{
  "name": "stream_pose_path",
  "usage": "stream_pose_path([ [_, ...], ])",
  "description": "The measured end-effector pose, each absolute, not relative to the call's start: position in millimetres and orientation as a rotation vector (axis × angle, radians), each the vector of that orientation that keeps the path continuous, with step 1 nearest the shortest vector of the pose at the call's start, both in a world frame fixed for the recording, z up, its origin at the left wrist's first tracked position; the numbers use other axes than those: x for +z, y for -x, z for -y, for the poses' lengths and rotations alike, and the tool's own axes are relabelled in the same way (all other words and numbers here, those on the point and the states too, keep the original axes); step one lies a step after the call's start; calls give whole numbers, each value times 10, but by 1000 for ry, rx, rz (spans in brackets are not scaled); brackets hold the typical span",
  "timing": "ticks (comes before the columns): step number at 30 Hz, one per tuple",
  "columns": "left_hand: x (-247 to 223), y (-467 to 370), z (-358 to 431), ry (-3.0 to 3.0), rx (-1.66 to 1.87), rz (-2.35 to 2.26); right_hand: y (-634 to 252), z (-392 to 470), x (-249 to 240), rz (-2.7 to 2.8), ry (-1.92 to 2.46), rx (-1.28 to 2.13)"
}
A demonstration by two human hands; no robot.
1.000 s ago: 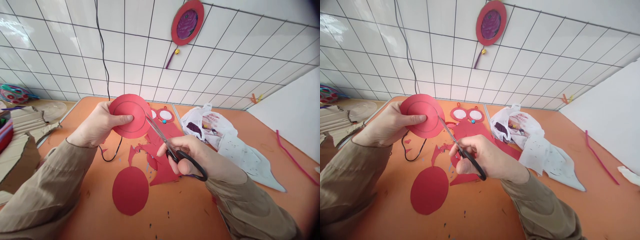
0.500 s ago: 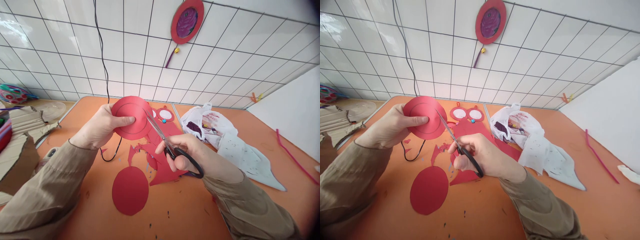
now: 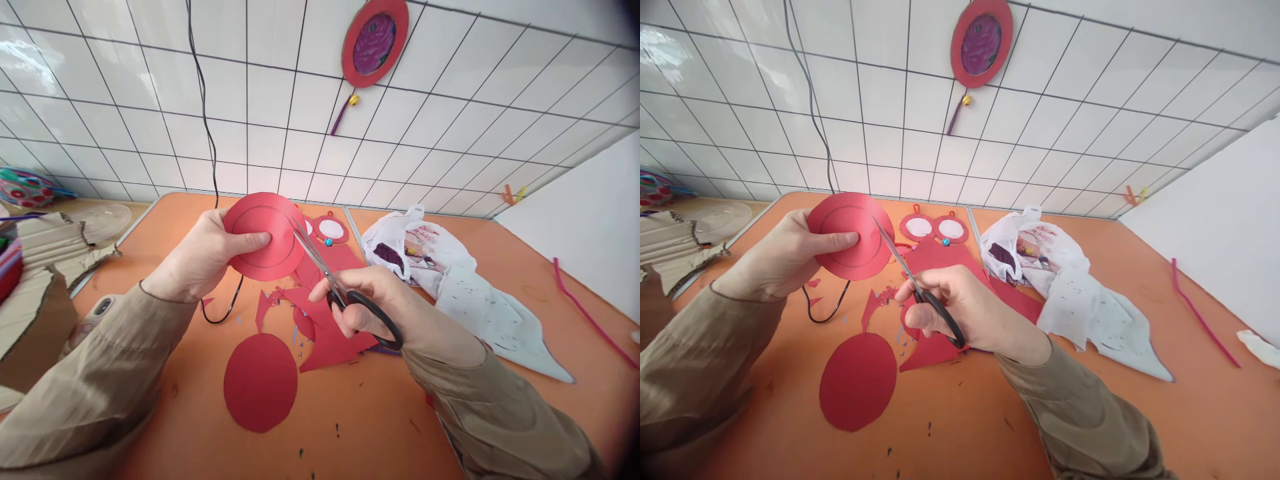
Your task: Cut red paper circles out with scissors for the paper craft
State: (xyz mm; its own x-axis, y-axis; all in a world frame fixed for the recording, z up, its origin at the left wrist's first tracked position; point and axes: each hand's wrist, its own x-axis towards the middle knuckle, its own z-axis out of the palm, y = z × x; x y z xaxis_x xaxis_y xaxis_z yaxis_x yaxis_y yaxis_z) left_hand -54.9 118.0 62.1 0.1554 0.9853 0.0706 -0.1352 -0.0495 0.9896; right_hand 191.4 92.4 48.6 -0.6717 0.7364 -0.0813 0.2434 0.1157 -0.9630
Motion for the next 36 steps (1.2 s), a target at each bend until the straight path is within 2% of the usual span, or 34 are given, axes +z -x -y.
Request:
stream_pose_path([
  [13, 657, 564, -1151, -1233, 1192, -1006, -1919, -917, 508, 2053, 1017, 1461],
  [36, 679, 550, -1130, -1156, 1137, -947, -1906, -910, 503, 2031, 1088, 1444],
])
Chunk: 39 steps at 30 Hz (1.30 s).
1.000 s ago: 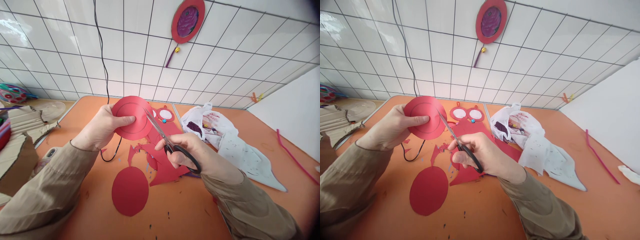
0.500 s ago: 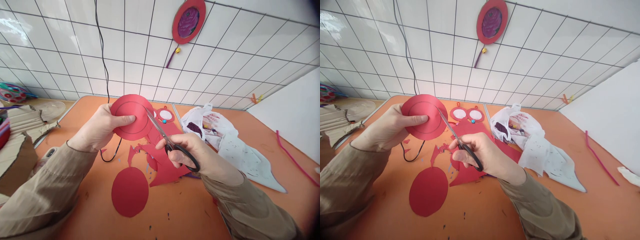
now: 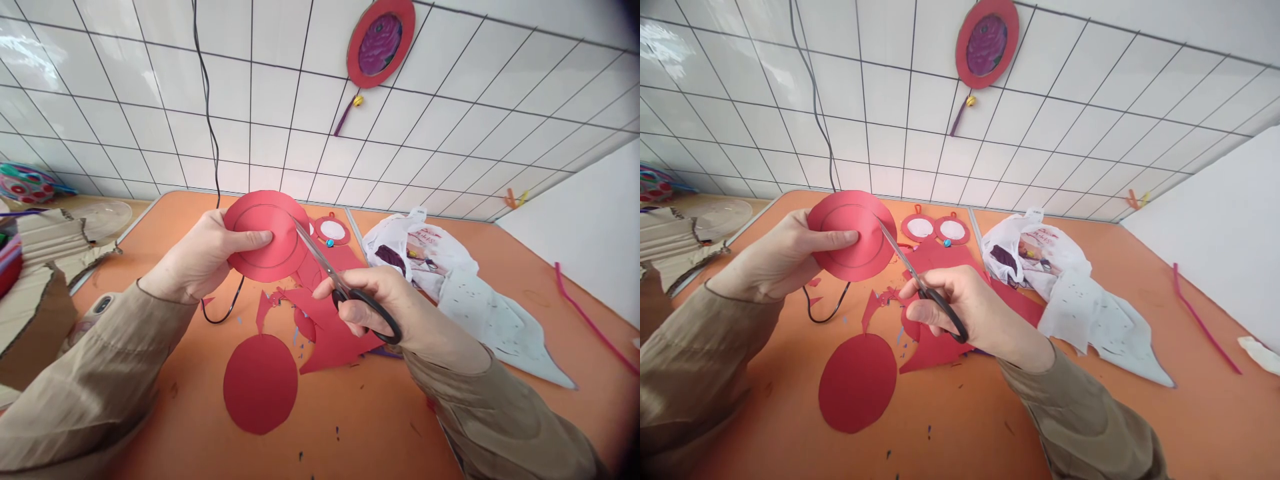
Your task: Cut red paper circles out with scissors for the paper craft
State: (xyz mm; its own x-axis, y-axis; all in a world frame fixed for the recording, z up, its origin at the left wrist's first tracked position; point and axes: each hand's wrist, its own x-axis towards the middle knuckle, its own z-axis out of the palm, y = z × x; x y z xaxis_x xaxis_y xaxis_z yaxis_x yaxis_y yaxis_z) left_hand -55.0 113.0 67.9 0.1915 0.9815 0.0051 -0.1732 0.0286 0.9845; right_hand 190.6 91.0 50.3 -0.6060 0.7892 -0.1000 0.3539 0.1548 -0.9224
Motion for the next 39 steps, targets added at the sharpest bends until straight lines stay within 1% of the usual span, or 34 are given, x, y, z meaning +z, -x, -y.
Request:
stream_pose_path([
  [17, 659, 541, -1139, -1087, 1130, -924, -1862, -903, 532, 1987, 1129, 1425],
  [30, 672, 531, -1120, -1091, 1129, -913, -1852, -900, 528, 1888, 993, 1633],
  [39, 681, 538, -1119, -1091, 1138, -907, -1855, -900, 536, 1926, 960, 1568],
])
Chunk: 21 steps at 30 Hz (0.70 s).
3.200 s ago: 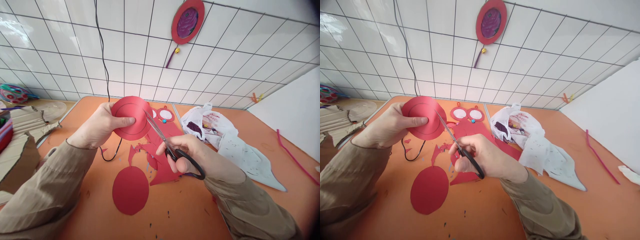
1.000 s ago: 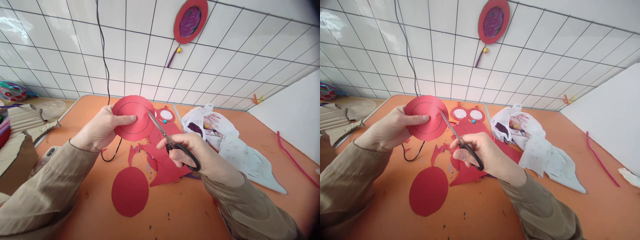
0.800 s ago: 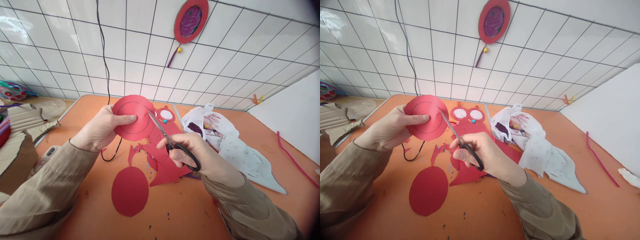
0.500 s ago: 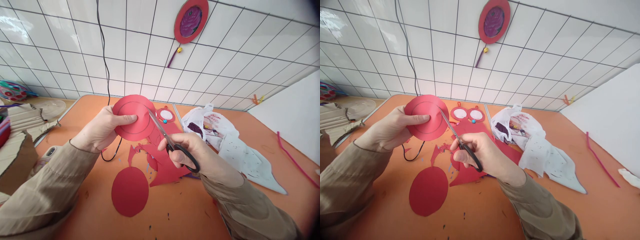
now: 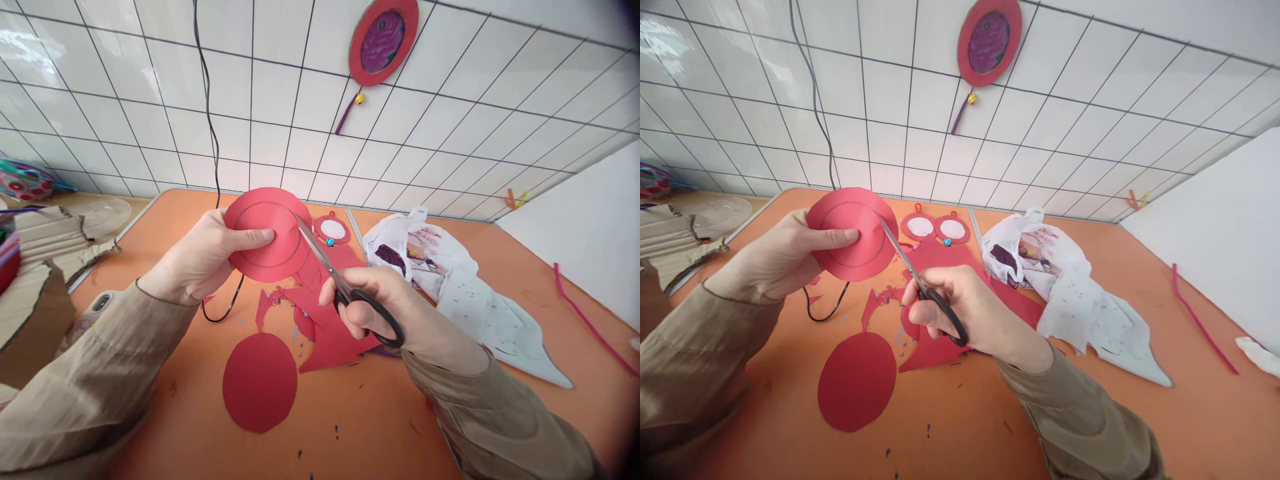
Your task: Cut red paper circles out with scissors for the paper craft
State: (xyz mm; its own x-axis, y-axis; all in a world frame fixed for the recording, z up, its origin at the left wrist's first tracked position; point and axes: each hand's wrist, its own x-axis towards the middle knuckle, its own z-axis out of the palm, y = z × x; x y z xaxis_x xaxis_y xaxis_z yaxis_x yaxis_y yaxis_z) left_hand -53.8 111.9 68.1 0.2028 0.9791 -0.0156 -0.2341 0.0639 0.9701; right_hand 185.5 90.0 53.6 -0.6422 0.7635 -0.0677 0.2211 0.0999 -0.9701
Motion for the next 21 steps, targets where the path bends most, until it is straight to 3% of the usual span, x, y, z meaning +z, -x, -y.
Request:
stream_pose_path([
  [21, 676, 545, -1124, -1114, 1166, -908, -1792, -837, 573, 1915, 1072, 1515],
])
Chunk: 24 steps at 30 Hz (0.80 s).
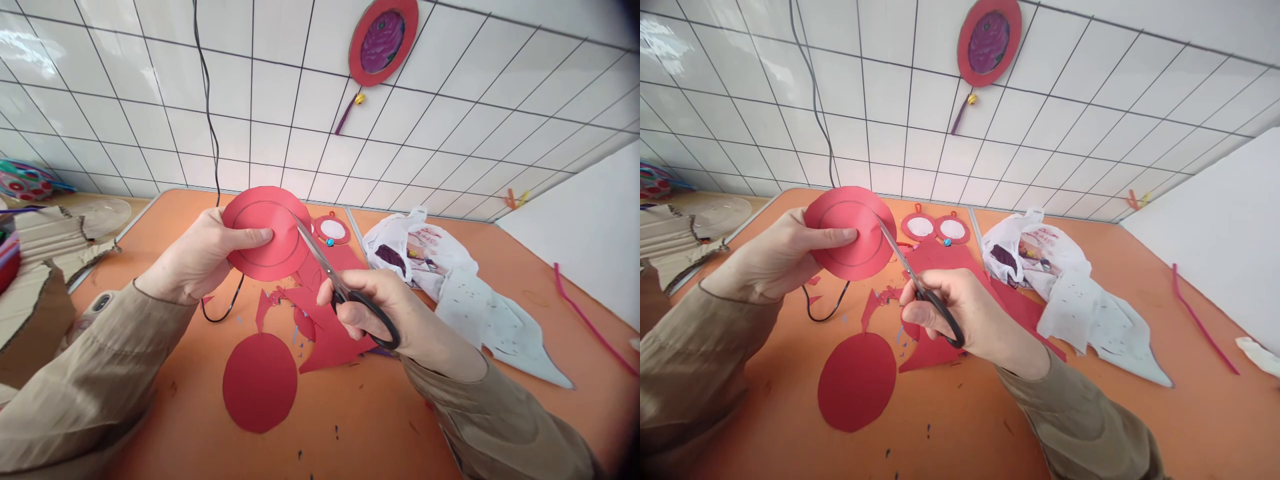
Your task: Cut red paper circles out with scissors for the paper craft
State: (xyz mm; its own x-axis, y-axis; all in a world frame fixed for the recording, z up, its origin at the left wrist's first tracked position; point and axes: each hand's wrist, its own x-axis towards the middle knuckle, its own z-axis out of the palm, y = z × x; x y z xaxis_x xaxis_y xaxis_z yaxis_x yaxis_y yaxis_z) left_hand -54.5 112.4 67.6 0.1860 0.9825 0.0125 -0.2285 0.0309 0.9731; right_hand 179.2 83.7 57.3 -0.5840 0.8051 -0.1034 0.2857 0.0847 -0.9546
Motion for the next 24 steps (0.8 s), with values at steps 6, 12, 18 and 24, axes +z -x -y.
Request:
stream_pose_path([
  [6, 698, 542, -1126, -1129, 1160, -967, -1798, -836, 577, 1922, 1067, 1509],
  [12, 699, 541, -1122, -1135, 1155, -976, -1785, -835, 601, 1922, 1083, 1500],
  [18, 699, 543, -1115, -1143, 1149, -995, -1793, -830, 590, 1953, 1077, 1485],
  [24, 720, 537, -1107, -1099, 1182, -991, -1802, -836, 578, 1933, 1063, 1510],
])
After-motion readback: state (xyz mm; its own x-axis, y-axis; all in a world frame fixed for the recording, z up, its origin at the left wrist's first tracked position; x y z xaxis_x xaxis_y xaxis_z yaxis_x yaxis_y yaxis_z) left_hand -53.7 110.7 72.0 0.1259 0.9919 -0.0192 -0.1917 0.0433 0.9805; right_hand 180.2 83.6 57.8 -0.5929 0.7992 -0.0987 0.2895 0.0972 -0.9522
